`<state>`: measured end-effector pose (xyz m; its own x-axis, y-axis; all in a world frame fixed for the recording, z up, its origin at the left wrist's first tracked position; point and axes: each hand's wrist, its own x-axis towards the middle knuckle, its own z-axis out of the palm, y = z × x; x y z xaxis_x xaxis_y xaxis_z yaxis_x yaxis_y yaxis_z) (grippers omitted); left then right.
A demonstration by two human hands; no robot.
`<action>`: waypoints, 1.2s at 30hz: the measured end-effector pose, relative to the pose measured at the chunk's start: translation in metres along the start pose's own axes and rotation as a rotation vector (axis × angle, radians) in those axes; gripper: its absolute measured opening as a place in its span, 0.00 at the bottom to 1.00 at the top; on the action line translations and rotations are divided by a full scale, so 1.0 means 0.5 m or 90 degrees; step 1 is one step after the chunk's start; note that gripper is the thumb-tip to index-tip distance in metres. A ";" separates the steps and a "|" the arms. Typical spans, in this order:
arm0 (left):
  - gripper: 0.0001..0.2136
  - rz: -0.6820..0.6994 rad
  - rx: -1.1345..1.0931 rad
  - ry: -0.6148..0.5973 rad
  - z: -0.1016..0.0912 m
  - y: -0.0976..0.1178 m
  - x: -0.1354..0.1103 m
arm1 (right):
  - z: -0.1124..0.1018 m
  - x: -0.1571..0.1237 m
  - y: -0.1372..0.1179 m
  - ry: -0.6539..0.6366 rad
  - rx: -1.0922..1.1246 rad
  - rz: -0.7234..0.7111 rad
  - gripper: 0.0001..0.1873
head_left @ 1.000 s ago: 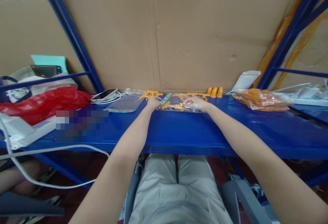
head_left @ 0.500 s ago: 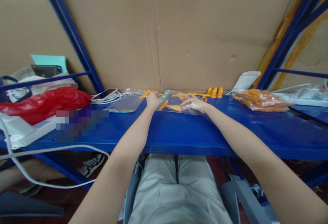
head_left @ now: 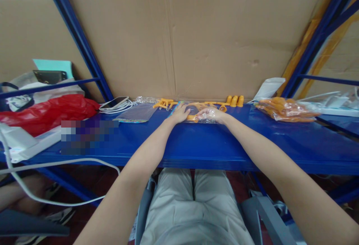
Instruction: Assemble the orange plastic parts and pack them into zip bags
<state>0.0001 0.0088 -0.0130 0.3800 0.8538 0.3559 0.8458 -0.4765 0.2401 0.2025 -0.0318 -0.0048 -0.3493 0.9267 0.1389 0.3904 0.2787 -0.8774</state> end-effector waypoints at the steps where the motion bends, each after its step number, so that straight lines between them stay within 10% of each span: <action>1: 0.21 -0.001 0.003 -0.006 -0.001 0.000 0.000 | 0.000 -0.002 -0.003 -0.003 -0.006 0.000 0.10; 20: 0.24 -0.022 -0.010 -0.079 -0.016 0.012 -0.009 | 0.003 -0.006 -0.013 -0.087 -0.067 -0.068 0.09; 32: 0.25 -0.090 0.043 -0.124 -0.017 0.016 -0.003 | -0.109 -0.025 -0.004 0.452 -0.141 0.128 0.16; 36: 0.26 -0.109 0.057 -0.130 -0.019 0.015 -0.003 | -0.125 -0.032 0.014 0.417 -0.385 0.156 0.15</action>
<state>0.0024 0.0019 -0.0032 0.2888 0.9491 0.1258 0.9305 -0.3091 0.1966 0.2641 -0.0291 0.0152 0.2815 0.8832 0.3751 0.8323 -0.0302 -0.5535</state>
